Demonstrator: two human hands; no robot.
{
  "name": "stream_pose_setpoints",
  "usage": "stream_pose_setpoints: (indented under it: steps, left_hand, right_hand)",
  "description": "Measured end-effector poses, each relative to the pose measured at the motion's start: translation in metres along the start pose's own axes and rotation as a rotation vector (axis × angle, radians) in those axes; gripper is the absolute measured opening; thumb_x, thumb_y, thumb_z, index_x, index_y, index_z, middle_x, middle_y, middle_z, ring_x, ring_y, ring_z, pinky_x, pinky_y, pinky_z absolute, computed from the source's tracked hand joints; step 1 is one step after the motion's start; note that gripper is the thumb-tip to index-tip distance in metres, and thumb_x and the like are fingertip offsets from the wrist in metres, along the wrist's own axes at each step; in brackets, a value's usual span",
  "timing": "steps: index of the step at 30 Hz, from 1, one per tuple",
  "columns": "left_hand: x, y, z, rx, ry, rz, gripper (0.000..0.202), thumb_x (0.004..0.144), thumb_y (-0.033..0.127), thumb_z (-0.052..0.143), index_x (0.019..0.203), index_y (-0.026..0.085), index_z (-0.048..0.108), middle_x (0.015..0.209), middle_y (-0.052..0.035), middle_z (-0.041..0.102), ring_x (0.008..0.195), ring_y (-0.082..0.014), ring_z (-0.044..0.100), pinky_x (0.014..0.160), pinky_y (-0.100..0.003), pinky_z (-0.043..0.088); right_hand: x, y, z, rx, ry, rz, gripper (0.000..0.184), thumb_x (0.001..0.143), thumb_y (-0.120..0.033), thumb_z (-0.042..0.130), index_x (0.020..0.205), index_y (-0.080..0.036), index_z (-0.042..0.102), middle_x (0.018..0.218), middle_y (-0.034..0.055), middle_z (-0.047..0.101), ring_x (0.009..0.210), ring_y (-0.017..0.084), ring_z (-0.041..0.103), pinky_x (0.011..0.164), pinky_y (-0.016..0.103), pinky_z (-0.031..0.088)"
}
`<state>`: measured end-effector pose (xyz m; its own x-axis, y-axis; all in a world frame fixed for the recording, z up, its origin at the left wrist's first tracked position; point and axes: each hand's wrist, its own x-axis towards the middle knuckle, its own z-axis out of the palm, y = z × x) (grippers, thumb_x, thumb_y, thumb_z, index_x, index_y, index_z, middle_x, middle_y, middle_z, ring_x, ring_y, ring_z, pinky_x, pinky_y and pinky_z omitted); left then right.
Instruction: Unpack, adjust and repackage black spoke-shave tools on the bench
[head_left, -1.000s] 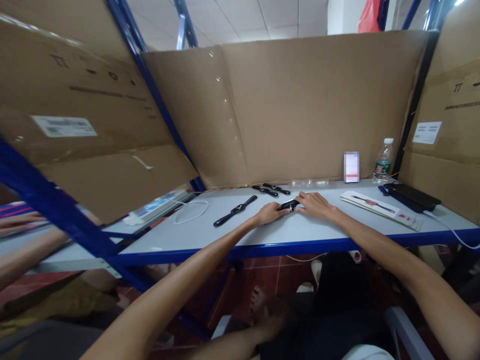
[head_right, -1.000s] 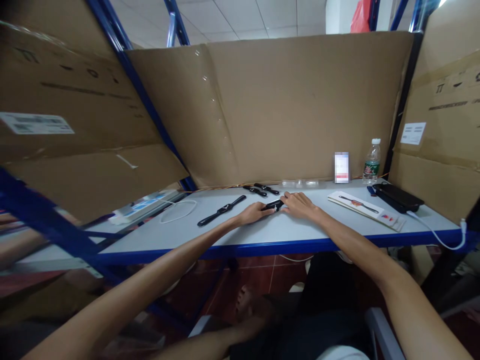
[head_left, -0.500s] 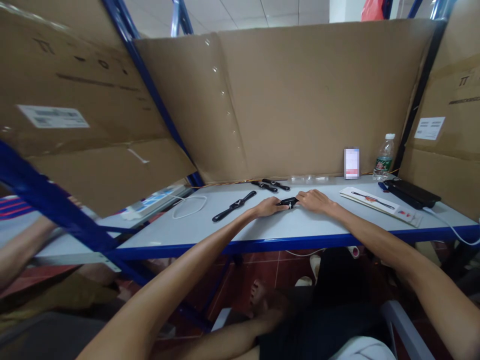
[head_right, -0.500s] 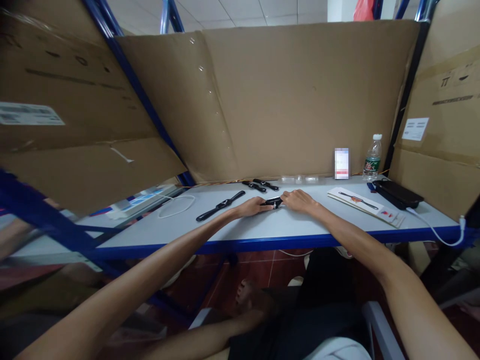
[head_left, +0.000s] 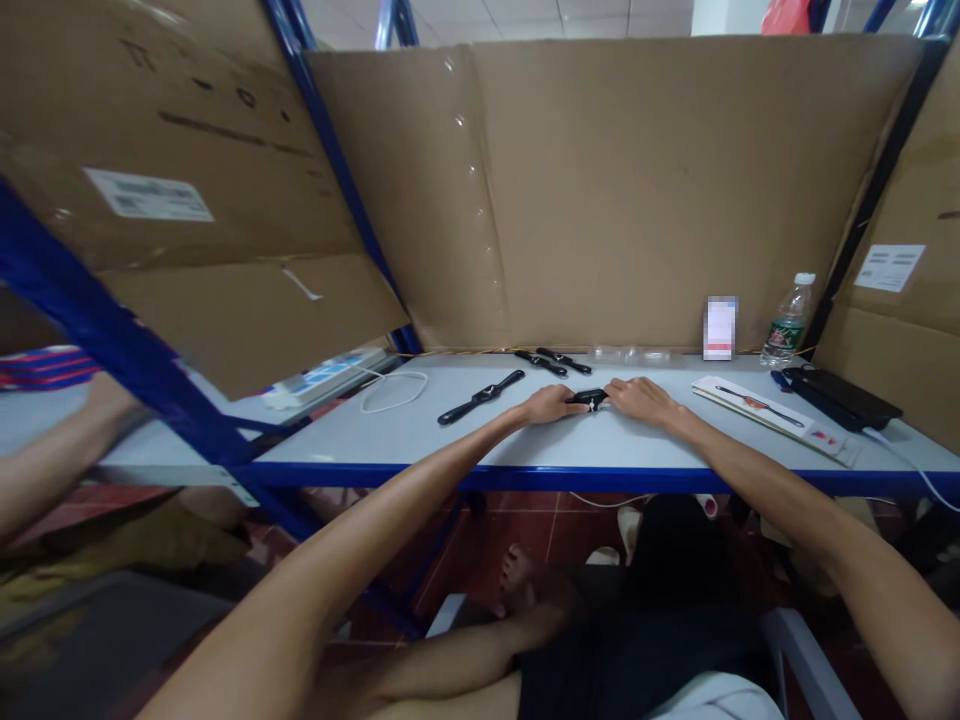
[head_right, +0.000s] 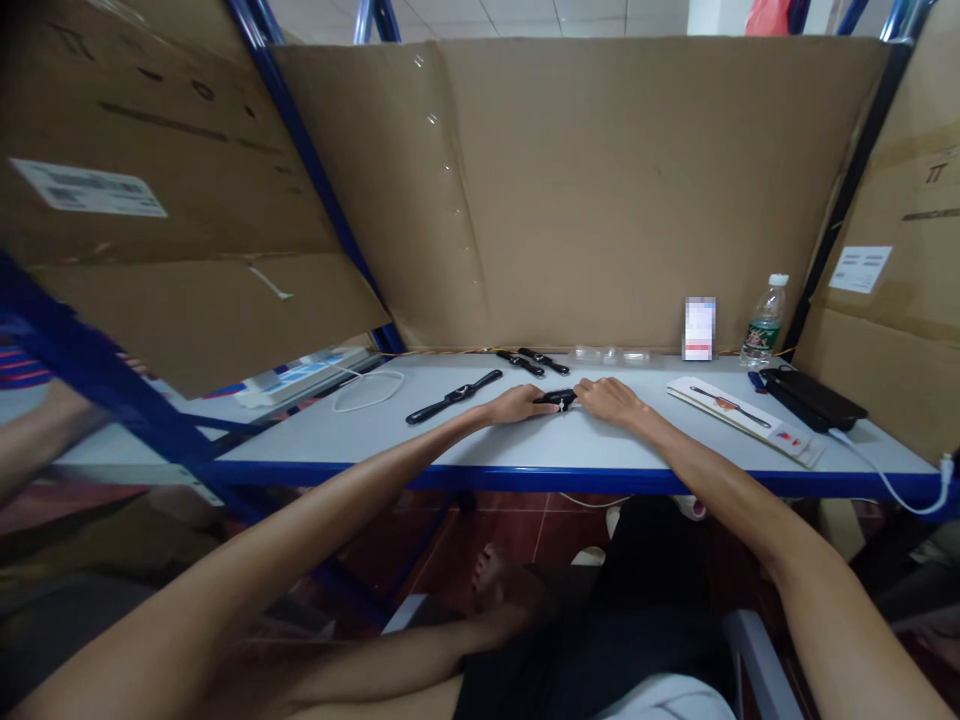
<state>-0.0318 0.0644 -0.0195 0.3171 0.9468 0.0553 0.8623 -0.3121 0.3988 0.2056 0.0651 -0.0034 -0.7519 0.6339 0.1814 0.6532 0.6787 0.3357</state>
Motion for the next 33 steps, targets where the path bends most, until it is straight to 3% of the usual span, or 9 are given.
stream_pose_setpoints:
  steps: [11, 25, 33]
  left_hand:
    - [-0.005, -0.002, 0.002, -0.037, 0.032, 0.007, 0.048, 0.082, 0.064, 0.058, 0.063, 0.020, 0.058, 0.055, 0.0001, 0.050, 0.057, -0.0155, 0.045, 0.057, -0.029, 0.025]
    - [-0.008, 0.000, 0.000, -0.113, 0.040, 0.037, 0.058, 0.078, 0.075, 0.057, 0.059, 0.020, 0.049, 0.053, 0.0018, 0.046, 0.055, -0.0137, 0.042, 0.055, -0.028, 0.023]
    - [-0.005, -0.002, 0.001, -0.095, 0.043, 0.018, 0.056, 0.080, 0.072, 0.059, 0.059, 0.020, 0.053, 0.054, 0.0007, 0.049, 0.057, -0.0155, 0.047, 0.057, -0.028, 0.025]
  right_hand:
    - [0.001, 0.000, 0.000, 0.034, 0.019, 0.031, 0.036, 0.109, -0.036, 0.040, 0.124, -0.015, 0.064, 0.123, 0.0153, 0.069, 0.098, 0.025, 0.071, 0.078, 0.032, 0.047]
    - [-0.004, -0.003, -0.010, 0.079, 0.024, 0.043, 0.035, 0.108, -0.037, 0.042, 0.122, -0.015, 0.066, 0.122, 0.0149, 0.069, 0.097, 0.024, 0.070, 0.078, 0.031, 0.044]
    - [-0.006, -0.001, -0.002, 0.170, 0.095, 0.062, 0.034, 0.104, -0.033, 0.048, 0.130, -0.019, 0.066, 0.122, 0.0108, 0.070, 0.098, 0.024, 0.069, 0.080, 0.031, 0.044]
